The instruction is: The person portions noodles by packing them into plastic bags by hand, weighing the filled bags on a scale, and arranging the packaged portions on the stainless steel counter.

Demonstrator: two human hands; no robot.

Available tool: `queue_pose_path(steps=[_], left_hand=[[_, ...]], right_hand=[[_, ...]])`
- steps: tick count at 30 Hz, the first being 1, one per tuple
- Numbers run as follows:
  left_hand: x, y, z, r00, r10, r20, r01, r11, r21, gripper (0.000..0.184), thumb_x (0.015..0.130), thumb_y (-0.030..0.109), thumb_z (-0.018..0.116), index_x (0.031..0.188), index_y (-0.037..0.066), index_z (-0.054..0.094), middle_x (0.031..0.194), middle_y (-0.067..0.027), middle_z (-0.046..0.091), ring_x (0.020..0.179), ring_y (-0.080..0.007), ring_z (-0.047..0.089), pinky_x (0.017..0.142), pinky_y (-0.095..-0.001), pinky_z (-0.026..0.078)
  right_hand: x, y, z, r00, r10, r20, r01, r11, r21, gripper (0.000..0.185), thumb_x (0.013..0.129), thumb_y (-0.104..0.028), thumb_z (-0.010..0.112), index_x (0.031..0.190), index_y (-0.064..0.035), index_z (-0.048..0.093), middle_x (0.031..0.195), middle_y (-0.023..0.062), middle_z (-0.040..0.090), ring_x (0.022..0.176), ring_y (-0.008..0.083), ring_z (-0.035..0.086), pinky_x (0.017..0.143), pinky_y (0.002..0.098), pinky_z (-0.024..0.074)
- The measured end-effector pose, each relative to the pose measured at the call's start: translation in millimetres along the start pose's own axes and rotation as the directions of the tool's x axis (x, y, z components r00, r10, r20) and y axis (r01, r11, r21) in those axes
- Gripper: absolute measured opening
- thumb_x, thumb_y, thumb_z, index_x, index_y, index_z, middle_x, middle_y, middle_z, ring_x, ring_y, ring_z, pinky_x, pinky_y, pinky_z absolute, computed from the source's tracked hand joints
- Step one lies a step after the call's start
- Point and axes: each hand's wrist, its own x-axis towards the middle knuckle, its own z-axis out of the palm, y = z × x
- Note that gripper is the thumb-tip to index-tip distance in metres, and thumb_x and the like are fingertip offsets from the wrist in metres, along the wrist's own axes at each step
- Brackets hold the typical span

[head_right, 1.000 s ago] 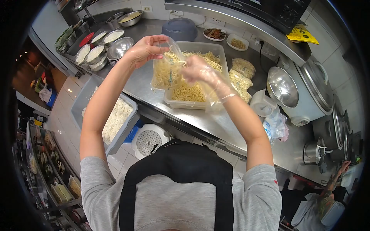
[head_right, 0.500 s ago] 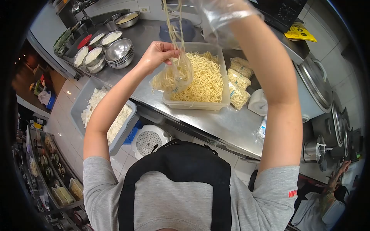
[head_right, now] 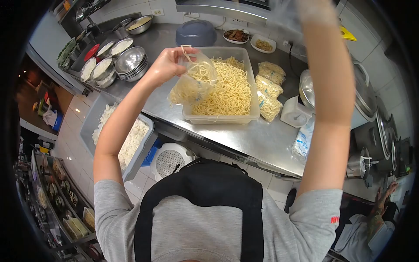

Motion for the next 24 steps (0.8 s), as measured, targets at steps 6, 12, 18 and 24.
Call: queue_pose_path(steps=[6,12,18,24], left_hand=[[-3.4,32.9,-27.7,0.999,0.045,0.02,-0.039,0.974,-0.224,0.056,0.06,-0.011,0.047,0.114,0.0,0.057,0.105,-0.0102,0.061,0.103,-0.0177,0.057,0.073,-0.0244,0.047],[24.0,79.6,-4.1,0.997,0.016,0.077,-0.019,0.999,0.031,0.057,0.06,-0.011,0.045,0.114,0.001,0.057,0.11,-0.0114,0.06,0.106,-0.02,0.057,0.068,-0.0227,0.046],[46.7,90.9,41.6,0.928,0.309,0.21,-0.372,0.817,0.441,0.048,0.061,-0.011,0.051,0.107,0.0,0.06,0.099,-0.0189,0.064,0.097,-0.0296,0.061,0.075,-0.0333,0.048],[50.1,122.3,99.7,0.866,0.318,0.387,-0.454,0.824,0.339,0.039,0.064,-0.009,0.055,0.102,-0.003,0.061,0.095,-0.0178,0.065,0.09,-0.0269,0.063,0.075,-0.0333,0.048]], right_hand=[[-176.0,121.0,60.1,0.771,0.596,0.224,-0.507,0.787,-0.351,0.055,0.077,-0.04,0.065,0.116,-0.0026,0.053,0.108,0.0169,0.056,0.091,0.0198,0.06,0.075,0.0319,0.0515],[-216.0,62.5,109.4,0.824,0.54,0.17,-0.522,0.841,-0.141,0.057,0.077,-0.031,0.067,0.122,-0.0017,0.048,0.114,0.0172,0.054,0.079,0.0172,0.062,0.059,0.0266,0.053],[-218.1,46.7,49.1,0.709,0.699,0.091,-0.687,0.656,0.313,0.02,0.078,-0.013,0.06,0.091,0.0012,0.06,0.073,0.005,0.061,0.064,0.0121,0.061,0.058,0.0261,0.0522],[-224.7,-8.7,-2.8,0.872,0.47,-0.135,-0.482,0.874,-0.067,0.03,0.077,-0.018,0.064,0.099,0.0011,0.058,0.088,0.0098,0.063,0.074,0.0162,0.061,0.065,0.0288,0.0501]])
